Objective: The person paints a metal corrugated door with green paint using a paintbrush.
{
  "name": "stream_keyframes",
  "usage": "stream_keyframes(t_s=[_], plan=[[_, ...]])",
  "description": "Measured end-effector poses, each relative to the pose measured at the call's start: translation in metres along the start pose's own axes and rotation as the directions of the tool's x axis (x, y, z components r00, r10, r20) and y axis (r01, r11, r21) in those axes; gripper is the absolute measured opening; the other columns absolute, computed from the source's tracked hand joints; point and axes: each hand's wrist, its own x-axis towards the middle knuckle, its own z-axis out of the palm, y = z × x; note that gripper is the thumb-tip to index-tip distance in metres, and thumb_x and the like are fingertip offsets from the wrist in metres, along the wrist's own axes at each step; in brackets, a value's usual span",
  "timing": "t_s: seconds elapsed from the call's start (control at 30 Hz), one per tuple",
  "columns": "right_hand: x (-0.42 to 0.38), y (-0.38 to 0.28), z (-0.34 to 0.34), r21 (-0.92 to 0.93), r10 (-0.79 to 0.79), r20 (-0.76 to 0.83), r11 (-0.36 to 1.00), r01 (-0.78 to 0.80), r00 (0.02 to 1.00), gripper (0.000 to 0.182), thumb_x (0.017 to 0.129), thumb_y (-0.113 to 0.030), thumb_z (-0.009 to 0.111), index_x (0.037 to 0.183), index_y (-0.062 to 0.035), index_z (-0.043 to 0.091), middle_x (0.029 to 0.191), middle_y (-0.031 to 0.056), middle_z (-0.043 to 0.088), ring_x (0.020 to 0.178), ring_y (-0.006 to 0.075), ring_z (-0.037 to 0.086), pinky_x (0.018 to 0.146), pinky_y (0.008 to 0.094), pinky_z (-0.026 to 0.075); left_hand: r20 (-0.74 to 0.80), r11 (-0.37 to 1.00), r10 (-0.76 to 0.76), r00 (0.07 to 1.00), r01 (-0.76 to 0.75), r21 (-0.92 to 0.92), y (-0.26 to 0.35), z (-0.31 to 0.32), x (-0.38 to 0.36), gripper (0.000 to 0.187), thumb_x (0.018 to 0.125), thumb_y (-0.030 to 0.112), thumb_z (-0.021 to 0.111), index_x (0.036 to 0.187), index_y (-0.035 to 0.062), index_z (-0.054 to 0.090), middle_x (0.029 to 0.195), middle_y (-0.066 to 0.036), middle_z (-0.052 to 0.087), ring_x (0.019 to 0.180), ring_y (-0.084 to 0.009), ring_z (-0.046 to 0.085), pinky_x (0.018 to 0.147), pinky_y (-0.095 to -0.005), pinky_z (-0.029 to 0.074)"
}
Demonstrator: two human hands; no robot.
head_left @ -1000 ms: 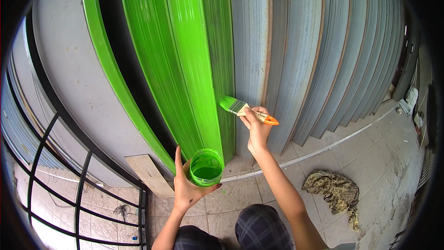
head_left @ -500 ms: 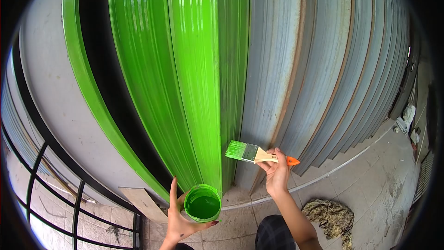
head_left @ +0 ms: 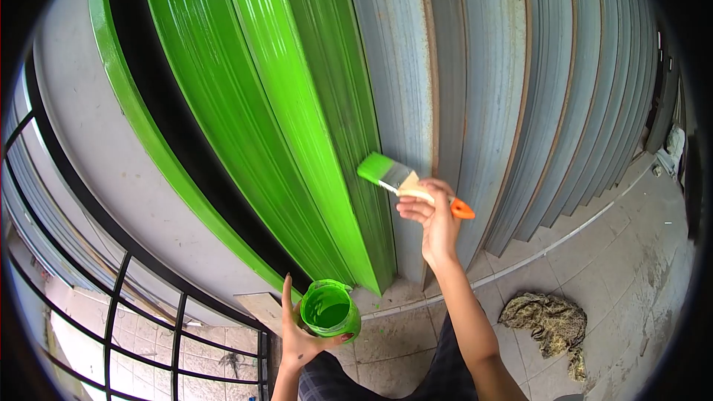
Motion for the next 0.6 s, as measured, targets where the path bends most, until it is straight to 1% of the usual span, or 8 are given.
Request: stream_keyframes(t_s=[0.07,0.13,0.17,0.27,0.37,0.47,0.53,0.6], plan=[[0.018,-0.020,0.031,0.111,-0.116,0.079,0.988,0.107,0.990,0.018,0.091,-0.015,0.047,0.097,0.0012,0.054,0.079,0.0208,0.064,0.062,0.0266,0.066,0.057,0.0322,0.056,0.011,0.998,0.035,0.999,-0.035,0.056,-0.001,-0.004,0.003,0.133,0.046,0.008,0.091,0.145,0.0029,0.003,0.113,-0.018,0.058,0.106,-0.0269,0.059,0.096,-0.0408,0.046],[0.026,-0.012,0.036,0.091,-0.164,0.145,0.984,0.152,0.976,0.019,0.091,-0.014,0.046,0.094,0.0022,0.056,0.075,0.0207,0.063,0.060,0.0258,0.066,0.056,0.0322,0.055,0.019,0.994,0.088,0.996,-0.089,0.068,-0.004,-0.005,0.005,0.133,0.046,0.008,0.091,0.145,0.0025,0.004,0.113,-0.018,0.058,0.106,-0.0271,0.059,0.095,-0.0408,0.046],[0.020,-0.005,0.033,0.074,-0.139,0.112,0.989,0.131,0.984,0.019,0.091,-0.013,0.046,0.091,0.0027,0.057,0.072,0.0193,0.063,0.057,0.0245,0.065,0.054,0.0314,0.055,0.030,0.995,0.082,0.996,-0.083,0.058,-0.001,-0.004,0.004,0.129,0.049,0.006,0.089,0.145,0.0049,0.002,0.116,-0.021,0.056,0.107,-0.0279,0.058,0.096,-0.0399,0.045],[-0.008,0.049,-0.014,-0.012,-0.015,0.073,1.000,0.016,0.997,0.018,0.090,-0.012,0.047,0.088,0.0021,0.057,0.070,0.0180,0.063,0.052,0.0214,0.064,0.047,0.0279,0.053,0.010,0.997,0.064,0.998,-0.064,0.051,0.001,-0.002,0.003,0.129,0.049,0.005,0.089,0.145,0.0048,0.003,0.116,-0.020,0.056,0.107,-0.0275,0.059,0.096,-0.0400,0.045],[-0.018,0.059,-0.034,-0.003,0.113,-0.073,0.994,-0.113,0.991,0.018,0.089,-0.013,0.048,0.087,0.0016,0.058,0.070,0.0175,0.063,0.052,0.0204,0.064,0.046,0.0274,0.053,-0.003,0.999,0.042,0.999,-0.042,0.033,0.000,-0.004,0.000,0.130,0.045,0.002,0.089,0.145,0.0031,0.006,0.115,-0.019,0.057,0.105,-0.0279,0.059,0.093,-0.0415,0.048],[-0.001,0.019,0.003,-0.030,0.026,-0.012,0.999,-0.026,1.000,0.017,0.088,-0.012,0.048,0.086,0.0015,0.058,0.069,0.0174,0.063,0.051,0.0197,0.063,0.045,0.0269,0.052,-0.006,0.999,0.047,0.999,-0.047,-0.006,-0.002,-0.008,-0.002,0.130,0.045,-0.001,0.088,0.145,0.0041,0.006,0.115,-0.019,0.057,0.104,-0.0279,0.059,0.092,-0.0412,0.048],[0.013,-0.015,0.049,0.034,-0.143,0.107,0.990,0.140,0.984,0.016,0.088,-0.012,0.049,0.086,0.0018,0.058,0.068,0.0167,0.063,0.049,0.0187,0.062,0.044,0.0266,0.050,-0.008,0.999,0.045,0.999,-0.045,0.007,-0.003,-0.008,-0.003,0.130,0.045,-0.001,0.088,0.146,0.0044,0.006,0.114,-0.018,0.057,0.103,-0.0276,0.059,0.091,-0.0412,0.049],[0.025,-0.047,0.086,0.196,-0.290,0.149,0.946,0.259,0.945,0.016,0.088,-0.011,0.049,0.085,0.0020,0.057,0.067,0.0150,0.062,0.049,0.0175,0.061,0.044,0.0262,0.049,-0.015,0.999,0.039,0.999,-0.039,0.006,-0.003,-0.007,-0.005,0.129,0.046,0.000,0.088,0.146,0.0048,0.006,0.113,-0.018,0.057,0.102,-0.0273,0.060,0.091,-0.0412,0.049]])
